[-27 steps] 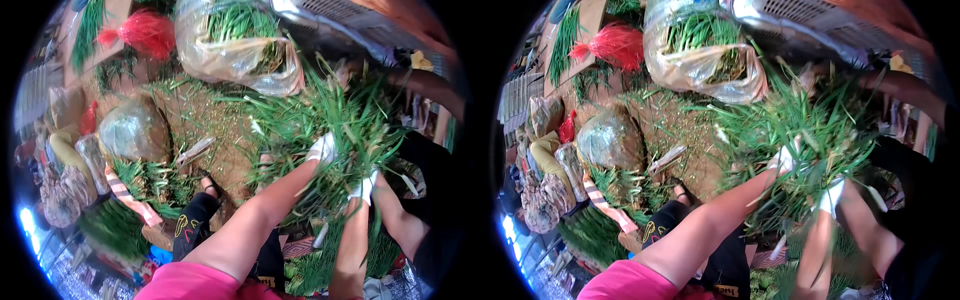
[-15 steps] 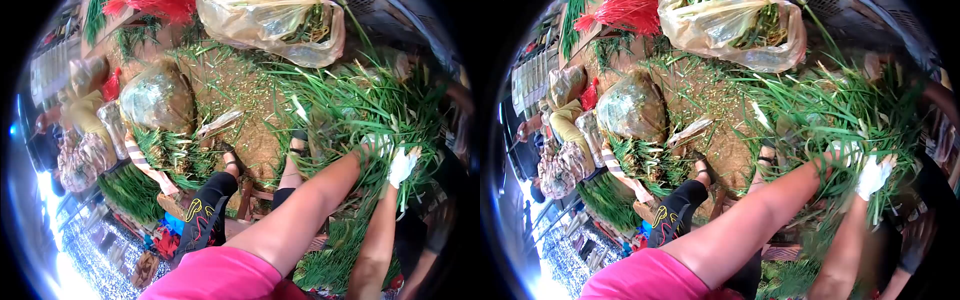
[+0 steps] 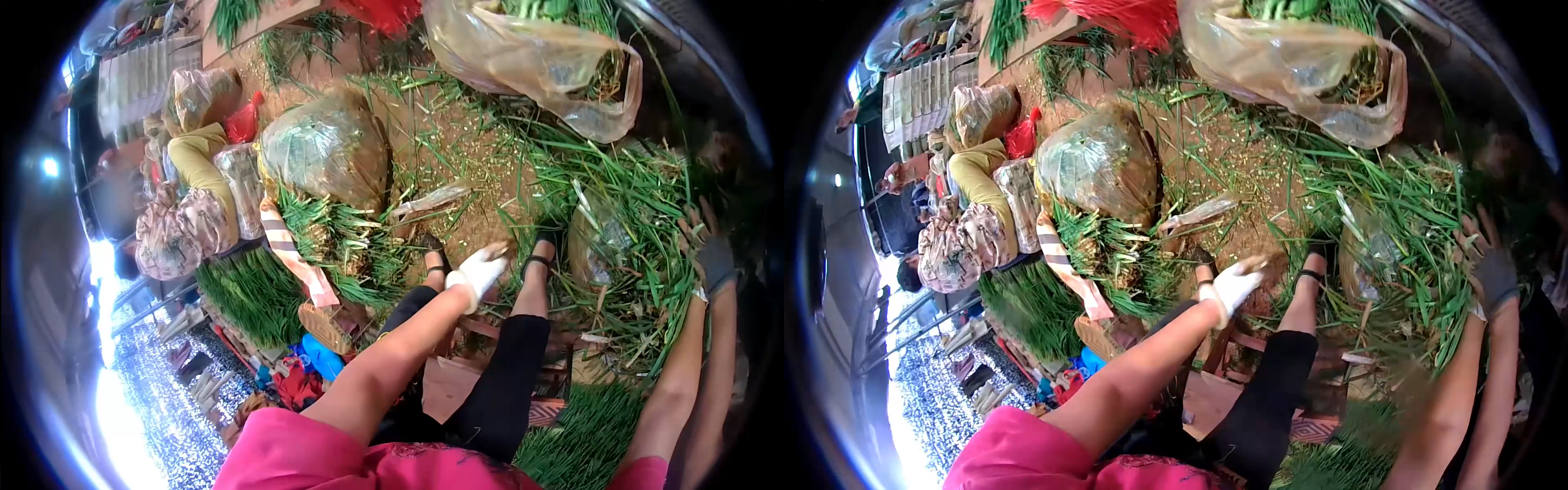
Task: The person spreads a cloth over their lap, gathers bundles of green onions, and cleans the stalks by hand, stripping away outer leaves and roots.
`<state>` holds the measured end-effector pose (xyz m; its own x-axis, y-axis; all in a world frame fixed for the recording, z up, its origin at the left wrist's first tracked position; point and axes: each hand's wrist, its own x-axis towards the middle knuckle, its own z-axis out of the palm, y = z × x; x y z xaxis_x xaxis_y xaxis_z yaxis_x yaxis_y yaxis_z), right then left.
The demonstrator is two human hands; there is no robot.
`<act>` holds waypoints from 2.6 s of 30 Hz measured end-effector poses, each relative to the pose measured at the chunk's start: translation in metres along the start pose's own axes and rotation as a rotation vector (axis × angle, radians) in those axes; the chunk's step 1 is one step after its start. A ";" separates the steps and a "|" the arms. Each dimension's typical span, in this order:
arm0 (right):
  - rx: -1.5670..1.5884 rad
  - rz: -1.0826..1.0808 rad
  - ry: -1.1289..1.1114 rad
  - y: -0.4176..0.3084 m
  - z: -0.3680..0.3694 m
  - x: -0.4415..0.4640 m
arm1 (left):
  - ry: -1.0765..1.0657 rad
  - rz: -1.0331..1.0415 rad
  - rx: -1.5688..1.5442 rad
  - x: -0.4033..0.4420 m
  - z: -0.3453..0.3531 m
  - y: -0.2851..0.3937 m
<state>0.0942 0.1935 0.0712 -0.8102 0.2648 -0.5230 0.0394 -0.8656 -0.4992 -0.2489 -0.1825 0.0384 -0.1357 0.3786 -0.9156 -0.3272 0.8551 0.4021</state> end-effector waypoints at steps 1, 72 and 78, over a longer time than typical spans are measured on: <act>0.105 0.038 0.069 0.003 -0.002 0.008 | 0.014 -0.037 0.171 -0.026 -0.025 0.012; -0.707 0.397 0.332 0.184 0.570 0.095 | 0.707 0.717 -1.668 -0.656 -0.283 -0.422; -0.516 0.280 0.458 0.320 0.579 -0.033 | 1.017 -0.205 -1.928 -0.690 -0.264 -0.596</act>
<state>-0.2053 -0.3377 0.3286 -0.4092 0.3114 -0.8577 0.5695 -0.6472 -0.5067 -0.2076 -1.0465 0.4282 -0.0833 -0.4612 -0.8834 -0.5796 -0.6987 0.4194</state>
